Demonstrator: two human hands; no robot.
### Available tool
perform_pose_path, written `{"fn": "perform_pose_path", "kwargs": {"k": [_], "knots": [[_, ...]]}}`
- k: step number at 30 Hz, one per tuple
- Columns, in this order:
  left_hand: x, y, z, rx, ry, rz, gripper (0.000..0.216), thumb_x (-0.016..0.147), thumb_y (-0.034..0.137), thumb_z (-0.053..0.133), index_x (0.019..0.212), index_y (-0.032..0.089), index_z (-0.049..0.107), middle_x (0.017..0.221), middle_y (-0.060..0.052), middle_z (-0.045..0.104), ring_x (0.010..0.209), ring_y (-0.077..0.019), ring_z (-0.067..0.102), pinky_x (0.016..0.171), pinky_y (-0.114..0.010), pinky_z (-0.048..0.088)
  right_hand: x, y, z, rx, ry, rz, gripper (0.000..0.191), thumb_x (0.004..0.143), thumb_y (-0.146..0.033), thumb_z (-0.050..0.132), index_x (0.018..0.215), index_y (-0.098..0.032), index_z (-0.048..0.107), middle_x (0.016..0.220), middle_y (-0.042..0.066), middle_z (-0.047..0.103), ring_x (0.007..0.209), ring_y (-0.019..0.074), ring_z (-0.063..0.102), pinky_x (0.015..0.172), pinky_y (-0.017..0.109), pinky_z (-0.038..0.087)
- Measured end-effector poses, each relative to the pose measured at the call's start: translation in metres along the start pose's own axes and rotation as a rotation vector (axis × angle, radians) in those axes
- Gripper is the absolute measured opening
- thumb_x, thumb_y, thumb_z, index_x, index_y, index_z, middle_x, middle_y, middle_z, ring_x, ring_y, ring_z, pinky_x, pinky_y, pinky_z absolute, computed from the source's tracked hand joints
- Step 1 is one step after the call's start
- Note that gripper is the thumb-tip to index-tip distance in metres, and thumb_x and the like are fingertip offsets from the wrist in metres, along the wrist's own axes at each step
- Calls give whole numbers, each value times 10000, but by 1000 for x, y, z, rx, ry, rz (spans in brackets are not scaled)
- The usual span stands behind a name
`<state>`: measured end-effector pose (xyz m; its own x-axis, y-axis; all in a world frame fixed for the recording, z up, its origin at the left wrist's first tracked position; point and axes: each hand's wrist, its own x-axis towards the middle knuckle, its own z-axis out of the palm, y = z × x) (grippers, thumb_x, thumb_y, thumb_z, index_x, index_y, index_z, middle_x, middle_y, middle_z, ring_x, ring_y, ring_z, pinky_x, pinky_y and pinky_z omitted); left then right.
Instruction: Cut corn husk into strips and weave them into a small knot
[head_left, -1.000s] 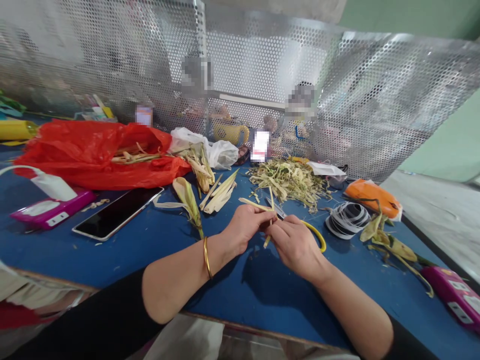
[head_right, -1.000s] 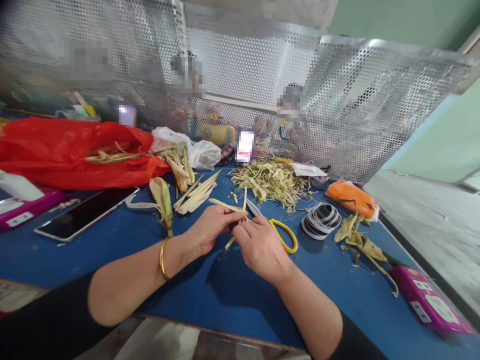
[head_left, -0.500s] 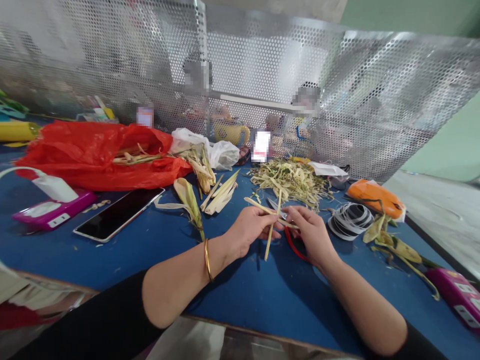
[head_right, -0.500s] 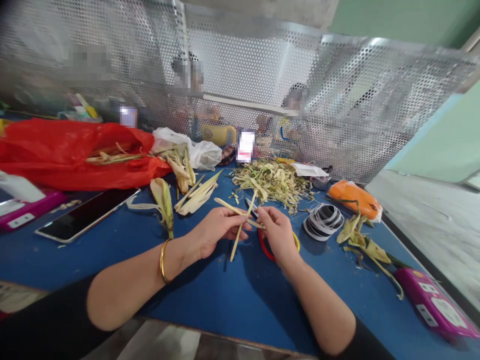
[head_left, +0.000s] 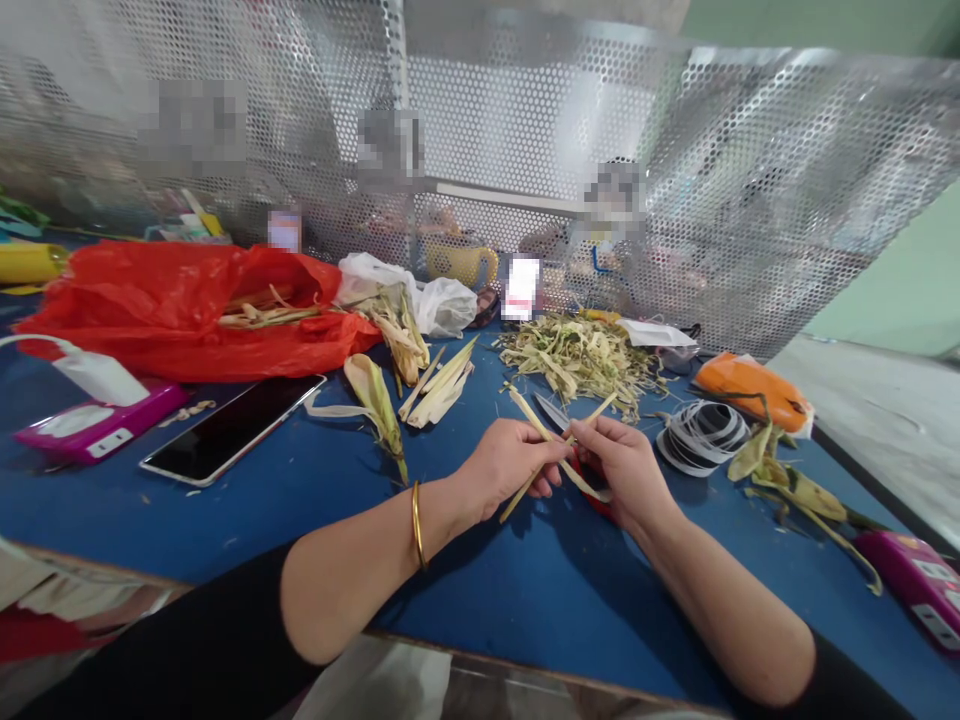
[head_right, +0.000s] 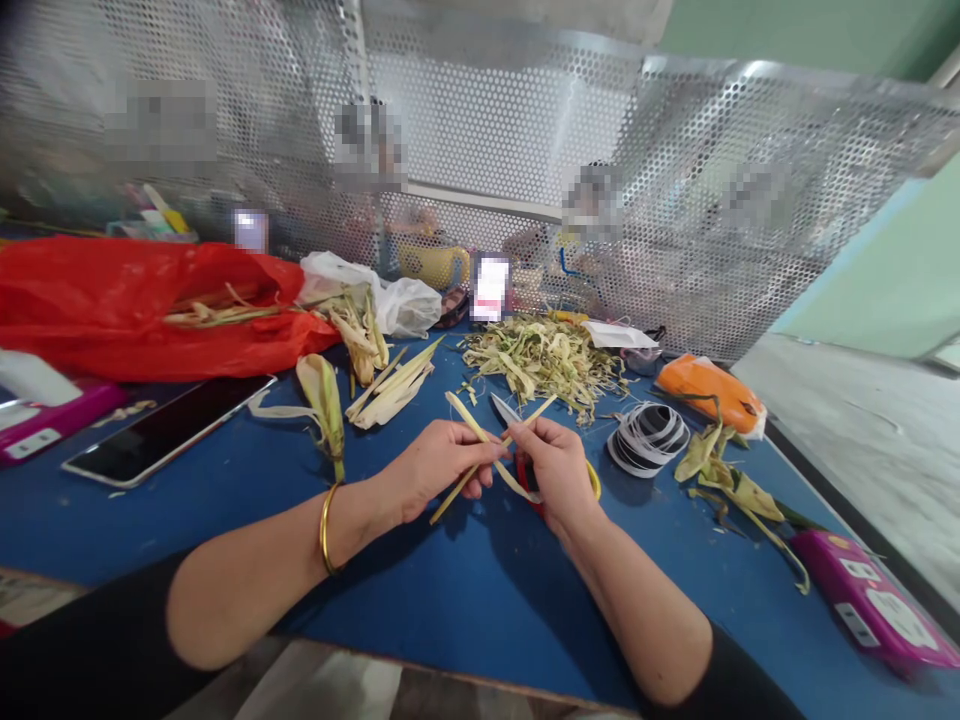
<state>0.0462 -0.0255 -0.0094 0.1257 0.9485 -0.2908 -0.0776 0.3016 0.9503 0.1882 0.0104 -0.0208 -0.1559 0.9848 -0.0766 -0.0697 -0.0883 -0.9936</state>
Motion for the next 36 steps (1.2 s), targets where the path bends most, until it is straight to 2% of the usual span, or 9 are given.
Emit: {"fn": "perform_pose_path", "kwargs": {"k": [6,13,15,18,20,22,31,34,36], "knots": [[1,0,-2,-83,-17,-6,151,827,223,638,737,112,688,548,-11,627,451,-88,567,521,-212,468,4,0,-2,-100,21,-61,369,650,-512,746,623,-165,622,458,-52,448,424,85,345,425,231,257],[4,2,-9,-283,-66,-73,336,910,372,518,819,100,691,753,-111,725,657,-162,683,677,-263,515,0,-17,-18,-656,243,-739,221,894,-316,536,762,-187,656,713,20,616,706,168,559,665,288,420],[6,1,-10,-313,-68,-73,329,907,361,515,808,100,688,748,-107,720,671,-164,680,682,-263,510,-6,-22,-17,-806,101,-958,144,902,-216,519,846,-193,649,781,36,638,753,172,576,718,305,417],[8,-1,-11,-360,-28,-46,240,834,319,614,753,105,687,711,-69,692,616,-125,627,640,-234,483,-14,-24,-12,-1113,-284,-1165,211,892,-114,452,970,-184,634,781,43,636,723,171,568,728,330,383],[9,-1,-11,-372,-5,-16,144,738,249,703,740,106,695,716,-46,680,610,-103,591,618,-213,460,-15,-22,-8,-1270,-462,-1210,232,877,-90,430,985,-162,622,789,52,633,727,178,561,715,339,358],[9,-1,-11,-367,-2,16,124,661,190,747,742,104,707,735,-41,680,638,-101,583,622,-206,451,-15,-18,-5,-1361,-505,-1220,215,882,-93,424,975,-140,612,820,68,636,751,186,556,706,339,341],[9,-3,-3,-334,187,42,153,637,68,705,771,138,677,719,-21,689,590,-101,577,565,-209,435,-12,-8,-2,-1246,-446,-1268,310,961,-91,340,776,-167,577,700,30,596,662,153,504,702,300,353],[9,0,-5,-324,212,79,139,650,80,706,771,140,672,720,-25,704,613,-118,613,577,-215,457,-14,-9,-1,-1182,-430,-1267,277,959,-94,352,880,-165,607,779,46,646,717,162,551,717,305,384],[9,2,-8,-308,198,103,114,685,121,701,794,146,678,731,-30,716,645,-134,646,616,-229,482,-14,-10,-3,-1147,-306,-1232,244,959,-115,381,1022,-166,611,887,67,675,789,177,586,746,312,404]]}}
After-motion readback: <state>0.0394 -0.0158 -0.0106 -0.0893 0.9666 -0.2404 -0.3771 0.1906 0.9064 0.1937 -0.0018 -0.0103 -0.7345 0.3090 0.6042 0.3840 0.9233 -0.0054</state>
